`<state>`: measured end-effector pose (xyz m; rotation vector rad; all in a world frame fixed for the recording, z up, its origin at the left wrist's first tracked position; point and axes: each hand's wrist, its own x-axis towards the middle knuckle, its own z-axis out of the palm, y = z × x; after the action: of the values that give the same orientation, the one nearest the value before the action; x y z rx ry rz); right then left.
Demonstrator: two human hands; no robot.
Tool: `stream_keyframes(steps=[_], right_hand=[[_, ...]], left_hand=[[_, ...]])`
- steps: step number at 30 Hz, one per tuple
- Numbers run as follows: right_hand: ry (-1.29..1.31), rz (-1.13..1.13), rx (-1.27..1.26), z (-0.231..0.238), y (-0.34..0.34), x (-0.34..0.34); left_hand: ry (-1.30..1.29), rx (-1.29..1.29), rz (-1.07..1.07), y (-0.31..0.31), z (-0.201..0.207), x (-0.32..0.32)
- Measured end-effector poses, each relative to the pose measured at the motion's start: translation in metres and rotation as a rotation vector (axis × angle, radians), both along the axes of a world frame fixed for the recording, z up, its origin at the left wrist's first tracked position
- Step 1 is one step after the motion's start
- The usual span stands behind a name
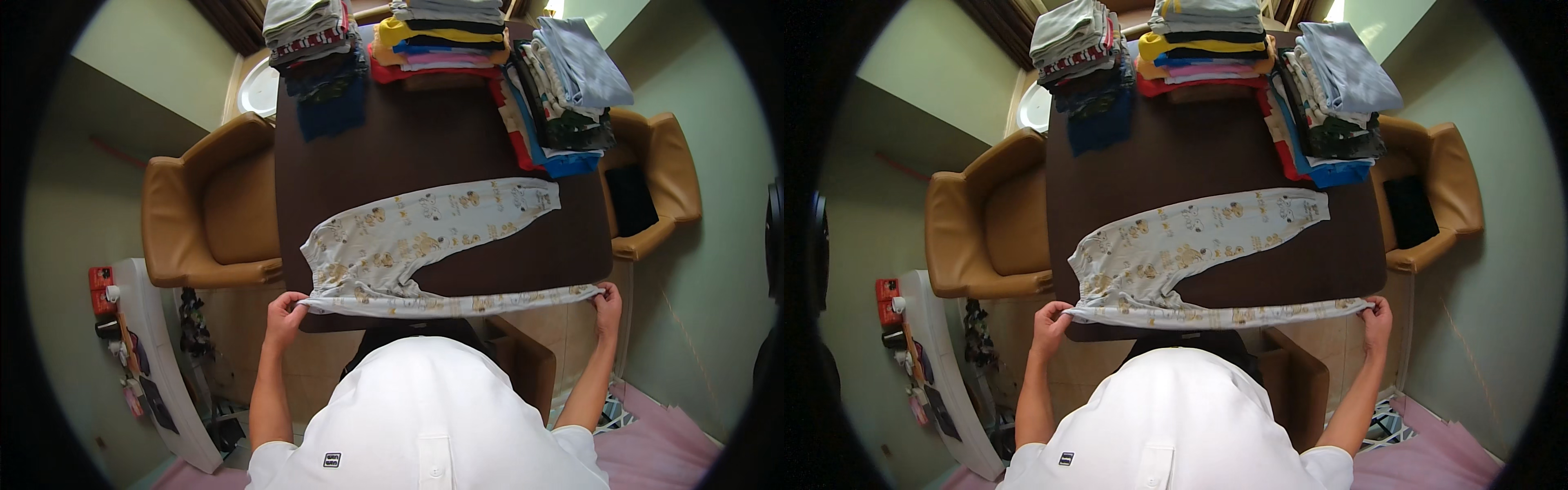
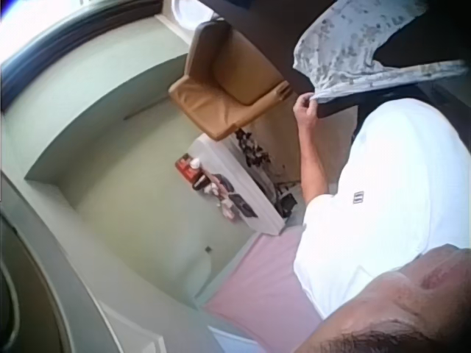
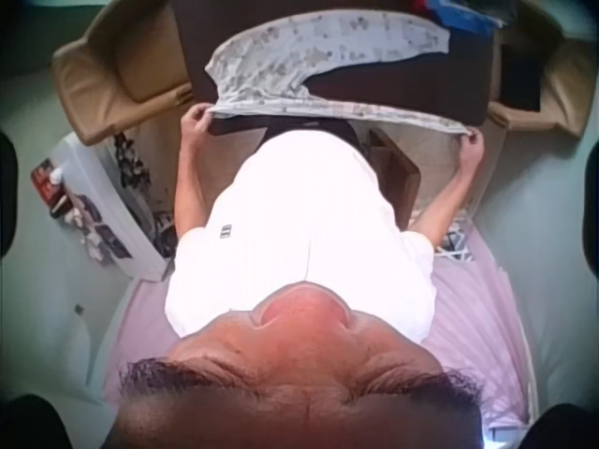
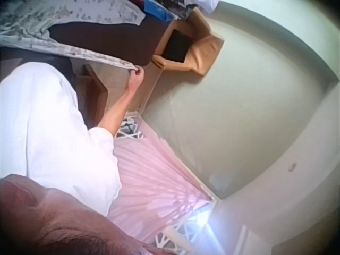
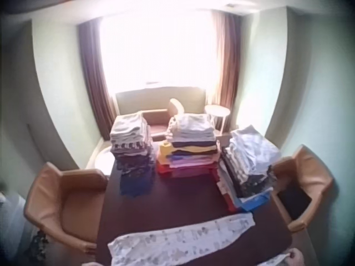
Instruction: The person folds two pieces of clothing on a table. First, they fold a pair of gray sweatpants with yellow stripes, then a patterned white garment. Each item is smoothed, folded into a compact rectangle, and placed on a growing stack of folded clothes.
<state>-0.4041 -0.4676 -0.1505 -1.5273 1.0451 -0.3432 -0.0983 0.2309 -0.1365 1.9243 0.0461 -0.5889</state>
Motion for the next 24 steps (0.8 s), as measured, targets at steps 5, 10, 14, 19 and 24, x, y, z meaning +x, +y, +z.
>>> stream_keyframes(steps=[5,10,14,19,24], right_hand=[[0.004,-0.021,-0.107,-0.012,-0.026,0.05],[0.024,0.0,-0.12,-0.016,-0.038,0.122],[0.062,-0.042,-0.114,-0.019,-0.044,0.164],[0.116,0.009,-0.122,-0.028,-0.036,0.21],[-0.023,0.01,0.029,-0.035,-0.025,0.233]], left_hand=[[0.004,-0.183,0.12,-0.011,-0.014,0.031],[0.074,-0.258,0.256,-0.015,-0.047,0.069],[0.135,-0.278,0.329,-0.035,-0.054,0.097],[0.071,-0.057,0.307,-0.026,-0.09,0.109],[0.061,-0.097,0.337,-0.019,-0.101,0.106]])
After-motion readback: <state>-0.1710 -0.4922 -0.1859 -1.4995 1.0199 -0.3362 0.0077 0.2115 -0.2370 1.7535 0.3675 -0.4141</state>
